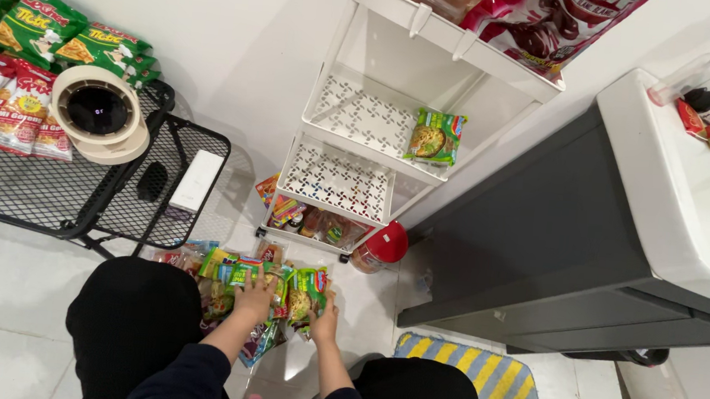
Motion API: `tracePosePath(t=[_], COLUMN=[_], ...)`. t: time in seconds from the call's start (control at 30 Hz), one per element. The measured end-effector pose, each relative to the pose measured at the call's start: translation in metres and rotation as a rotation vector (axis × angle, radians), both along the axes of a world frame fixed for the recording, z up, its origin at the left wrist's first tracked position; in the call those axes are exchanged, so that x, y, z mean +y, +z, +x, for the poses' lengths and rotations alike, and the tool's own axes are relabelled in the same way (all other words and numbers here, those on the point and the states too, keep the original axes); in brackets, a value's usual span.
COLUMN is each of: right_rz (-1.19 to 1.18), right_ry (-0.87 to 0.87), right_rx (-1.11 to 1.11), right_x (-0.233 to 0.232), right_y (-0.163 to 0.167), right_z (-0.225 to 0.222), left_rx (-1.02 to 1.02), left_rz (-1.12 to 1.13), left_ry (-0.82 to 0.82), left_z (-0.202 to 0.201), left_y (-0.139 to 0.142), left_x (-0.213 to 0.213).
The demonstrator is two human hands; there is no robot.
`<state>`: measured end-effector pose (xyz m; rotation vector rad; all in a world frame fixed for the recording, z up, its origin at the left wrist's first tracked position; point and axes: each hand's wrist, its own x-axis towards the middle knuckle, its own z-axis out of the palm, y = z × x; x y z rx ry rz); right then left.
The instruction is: The person kneels on the bathroom floor and removes snack packets, jars, and bottles from a white rolling storage cart, placing them on the floor and a nearby rack. They then lift the perforated shelves off the cart frame, detaching the cart piece by piece.
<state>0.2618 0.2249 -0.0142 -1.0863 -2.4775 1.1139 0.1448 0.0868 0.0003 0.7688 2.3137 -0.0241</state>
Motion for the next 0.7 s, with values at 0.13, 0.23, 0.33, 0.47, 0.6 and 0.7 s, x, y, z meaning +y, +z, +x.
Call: tracePosePath(t=[0.13, 0.23, 0.33, 0.47, 0.6, 0.7], right_rz=[0.007, -0.047, -0.202, -0.233, -0.246, -0.075], right_ry=[0.102, 0.288, 0.388, 0.32, 0.19, 0.268], right_rx=[-0.001, 0.012, -0.014, -0.034, -0.093, -0.111], right_x=[0.015, 0.038, 0.06, 0.071, 0.067, 0.063], right_y=[0.003, -0.011, -0.028, -0.046, -0.057, -0.061], right_z=[-0.009, -0.013, -0.019, -0.034, -0.049, -0.055], left_rx=[0.083, 0.126, 0.126, -0.029, 0.171, 0.198], left_rz=[0.11, 0.231, 0.229, 0.24, 0.43, 0.272], left_ry=[-0.001, 0.014, -0.023, 0.018, -0.045, -0.151], left_z=[-0.004, -0.011, -0.024, -0.046, -0.054, -0.06], left_y=[-0.007, -0.015, -0.023, -0.032, -0.042, -0.046], left_x=[0.01, 0.014, 0.018, 0.022, 0.011, -0.008])
